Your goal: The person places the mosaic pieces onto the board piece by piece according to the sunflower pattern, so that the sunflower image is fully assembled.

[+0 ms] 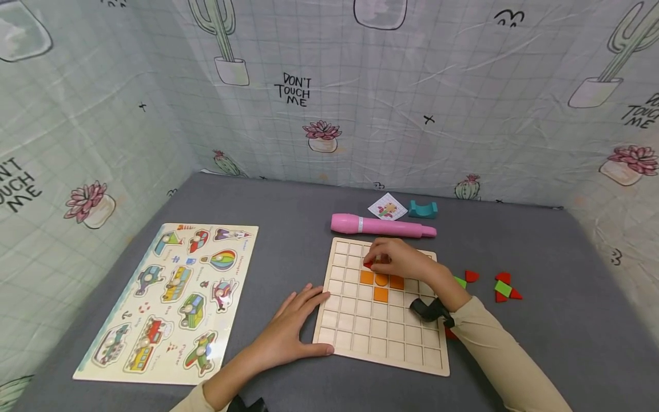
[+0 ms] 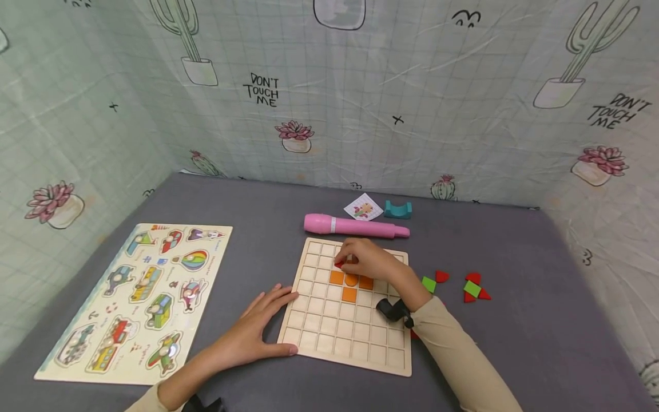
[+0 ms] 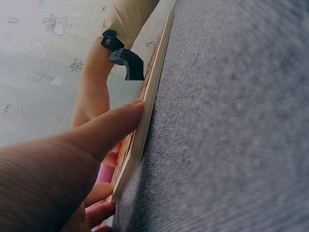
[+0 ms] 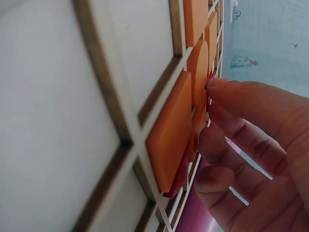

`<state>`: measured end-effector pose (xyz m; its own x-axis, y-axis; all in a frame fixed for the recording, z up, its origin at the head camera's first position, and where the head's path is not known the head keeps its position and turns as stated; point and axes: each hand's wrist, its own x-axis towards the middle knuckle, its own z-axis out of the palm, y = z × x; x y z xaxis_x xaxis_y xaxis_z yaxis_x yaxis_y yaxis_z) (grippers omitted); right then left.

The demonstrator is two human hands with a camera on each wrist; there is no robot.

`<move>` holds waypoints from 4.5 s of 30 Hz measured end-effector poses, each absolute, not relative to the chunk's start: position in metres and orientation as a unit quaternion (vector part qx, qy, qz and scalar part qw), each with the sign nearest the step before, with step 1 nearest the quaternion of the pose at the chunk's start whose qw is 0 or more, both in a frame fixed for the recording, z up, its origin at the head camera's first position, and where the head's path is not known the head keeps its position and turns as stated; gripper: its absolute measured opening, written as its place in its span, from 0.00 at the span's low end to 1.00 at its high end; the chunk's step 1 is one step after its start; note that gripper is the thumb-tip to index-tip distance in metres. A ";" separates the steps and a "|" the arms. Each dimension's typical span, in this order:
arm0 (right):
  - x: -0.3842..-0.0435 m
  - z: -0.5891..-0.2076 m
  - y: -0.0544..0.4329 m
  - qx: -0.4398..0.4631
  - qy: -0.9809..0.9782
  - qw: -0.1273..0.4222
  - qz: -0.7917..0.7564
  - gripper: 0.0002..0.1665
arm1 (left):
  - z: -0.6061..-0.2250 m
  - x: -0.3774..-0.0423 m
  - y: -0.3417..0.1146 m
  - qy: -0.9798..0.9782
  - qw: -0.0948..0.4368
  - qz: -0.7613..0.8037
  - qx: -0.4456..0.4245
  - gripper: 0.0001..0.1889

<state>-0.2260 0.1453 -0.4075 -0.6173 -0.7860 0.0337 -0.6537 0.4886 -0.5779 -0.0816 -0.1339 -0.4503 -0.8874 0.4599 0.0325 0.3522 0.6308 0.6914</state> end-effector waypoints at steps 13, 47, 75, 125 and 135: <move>-0.223 -0.408 0.150 -0.407 0.861 0.131 -0.274 0.10 | -0.450 -0.081 -0.132 0.898 0.082 0.371 0.223 0.48; -0.169 -0.400 0.284 -0.294 0.882 0.006 -0.367 0.09 | -0.449 -0.082 -0.133 0.899 0.086 0.371 0.216 0.49; -0.144 -0.414 0.358 -0.220 0.921 0.050 -0.319 0.10 | -0.450 -0.082 -0.133 0.897 0.084 0.374 0.219 0.49; -0.172 -0.406 0.273 -0.401 0.832 0.109 -0.366 0.12 | -0.449 -0.082 -0.133 0.896 0.083 0.376 0.220 0.49; -0.175 -0.405 0.237 -0.402 0.826 0.159 -0.363 0.09 | -0.449 -0.081 -0.134 0.897 0.084 0.375 0.216 0.49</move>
<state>-0.1747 0.2373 -0.4051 -0.6263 -0.7791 0.0291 -0.5483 0.4136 -0.7269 -0.0806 -0.1337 -0.4490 -0.8922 0.4514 0.0122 0.3256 0.6245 0.7099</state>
